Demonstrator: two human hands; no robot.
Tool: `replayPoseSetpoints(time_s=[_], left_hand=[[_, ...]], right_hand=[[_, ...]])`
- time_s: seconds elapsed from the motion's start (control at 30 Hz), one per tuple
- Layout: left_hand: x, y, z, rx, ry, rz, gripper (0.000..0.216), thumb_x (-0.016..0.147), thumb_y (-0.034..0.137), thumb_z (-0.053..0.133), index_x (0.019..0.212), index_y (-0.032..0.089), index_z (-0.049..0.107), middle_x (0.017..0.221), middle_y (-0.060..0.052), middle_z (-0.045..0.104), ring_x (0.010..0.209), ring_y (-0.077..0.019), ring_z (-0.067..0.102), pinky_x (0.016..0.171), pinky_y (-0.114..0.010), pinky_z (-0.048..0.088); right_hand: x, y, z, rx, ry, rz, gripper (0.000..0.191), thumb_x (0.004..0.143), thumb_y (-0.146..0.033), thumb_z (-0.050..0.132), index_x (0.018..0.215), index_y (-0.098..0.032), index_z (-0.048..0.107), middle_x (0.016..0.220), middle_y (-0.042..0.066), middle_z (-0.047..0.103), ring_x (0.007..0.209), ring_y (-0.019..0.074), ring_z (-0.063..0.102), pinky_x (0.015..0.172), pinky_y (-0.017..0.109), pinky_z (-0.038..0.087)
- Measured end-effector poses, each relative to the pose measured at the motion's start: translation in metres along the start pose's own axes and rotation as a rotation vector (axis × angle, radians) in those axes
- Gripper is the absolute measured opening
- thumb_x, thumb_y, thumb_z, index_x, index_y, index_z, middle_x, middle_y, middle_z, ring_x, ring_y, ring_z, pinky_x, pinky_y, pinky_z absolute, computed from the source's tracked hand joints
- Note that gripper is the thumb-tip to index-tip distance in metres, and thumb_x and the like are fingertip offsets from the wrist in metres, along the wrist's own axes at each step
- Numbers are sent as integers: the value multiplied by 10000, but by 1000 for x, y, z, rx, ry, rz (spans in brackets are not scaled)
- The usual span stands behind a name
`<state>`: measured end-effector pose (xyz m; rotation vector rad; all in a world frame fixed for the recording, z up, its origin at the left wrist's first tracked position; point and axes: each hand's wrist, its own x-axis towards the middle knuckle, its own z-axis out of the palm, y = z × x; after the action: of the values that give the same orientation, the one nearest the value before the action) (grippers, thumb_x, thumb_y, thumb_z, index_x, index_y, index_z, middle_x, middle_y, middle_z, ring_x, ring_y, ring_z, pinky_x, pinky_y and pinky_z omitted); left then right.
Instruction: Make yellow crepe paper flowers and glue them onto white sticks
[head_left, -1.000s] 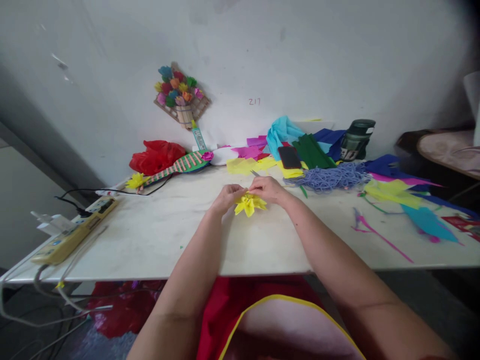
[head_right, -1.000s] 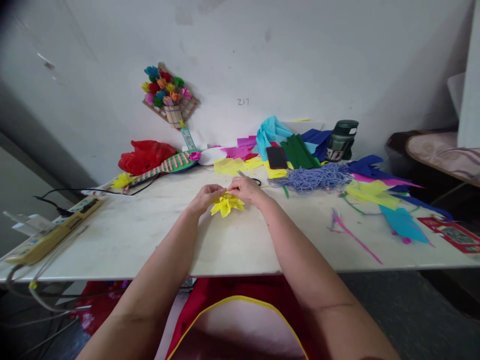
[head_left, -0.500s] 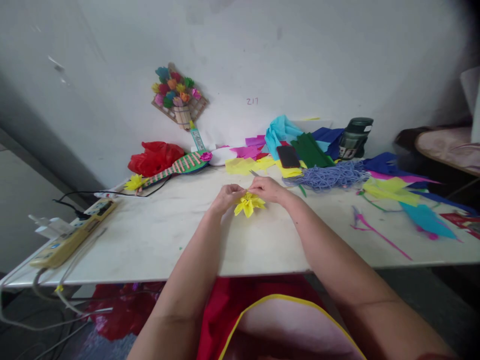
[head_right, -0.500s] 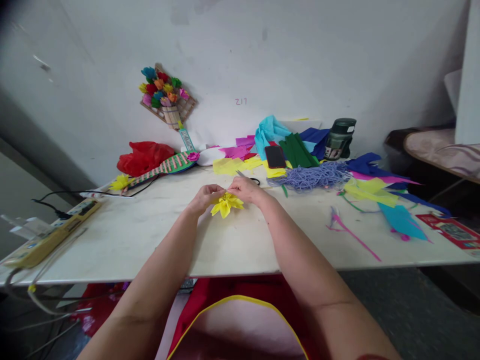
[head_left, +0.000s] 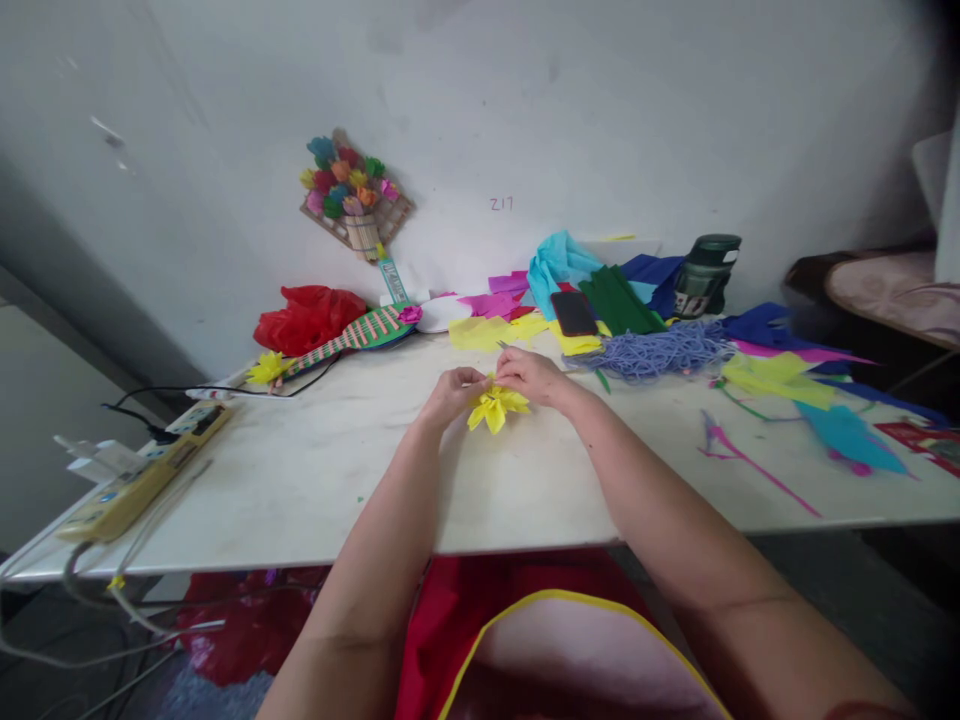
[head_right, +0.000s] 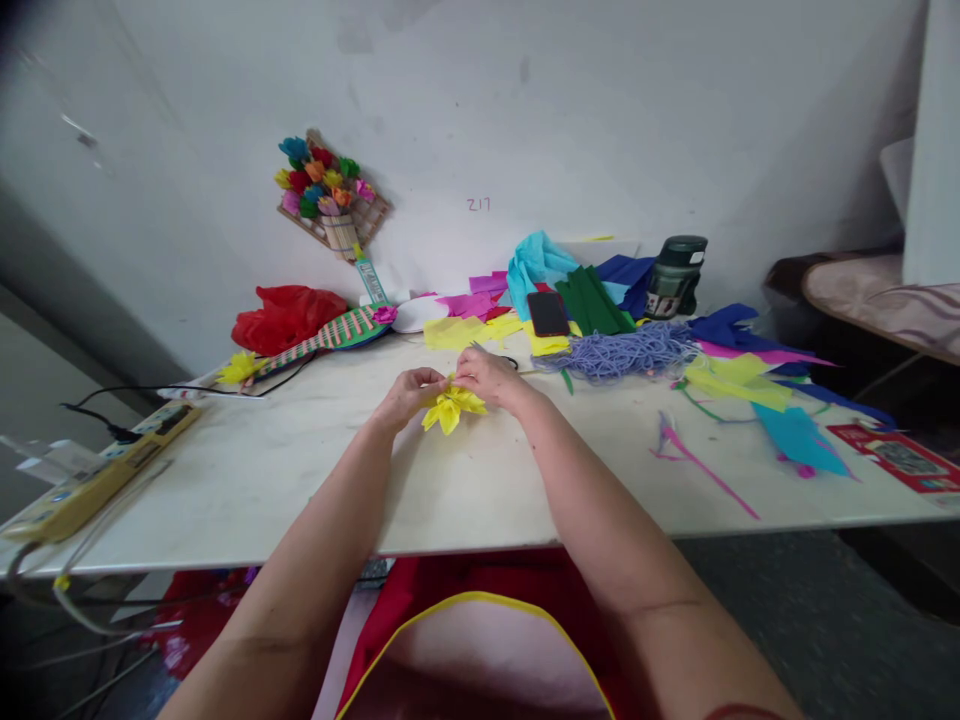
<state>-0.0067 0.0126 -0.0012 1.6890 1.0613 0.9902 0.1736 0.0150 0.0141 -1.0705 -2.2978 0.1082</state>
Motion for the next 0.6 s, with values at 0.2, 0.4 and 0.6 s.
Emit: replayPoseSetpoints(time_s=[0.2,0.4,0.6], left_hand=[[0,1,-1,-38,-39,21,325,623,425,637,722,120,584,633,-2,554,558,-83,465,534,-208,346],[0,0,-2,-16,-59,12,342,616,443,641,730,123,600,647,-10,572,572,-94,479,562,-222,364],[0,-1,-3,22,-8,39,334,621,444,638,729,130,606,670,-17,586,596,-104,493,579,-226,371]], right_hand=[[-2,-2,0,-33,48,19,152,778,-262,534,741,-204,669,971,12,592,752,108,546,636,235,372],[-3,-3,0,-29,55,7,136,764,-255,545,717,-208,663,959,-3,600,706,95,533,626,234,363],[-2,-5,-1,-9,44,15,107,745,-232,561,706,-186,649,956,4,592,745,101,534,616,227,360]])
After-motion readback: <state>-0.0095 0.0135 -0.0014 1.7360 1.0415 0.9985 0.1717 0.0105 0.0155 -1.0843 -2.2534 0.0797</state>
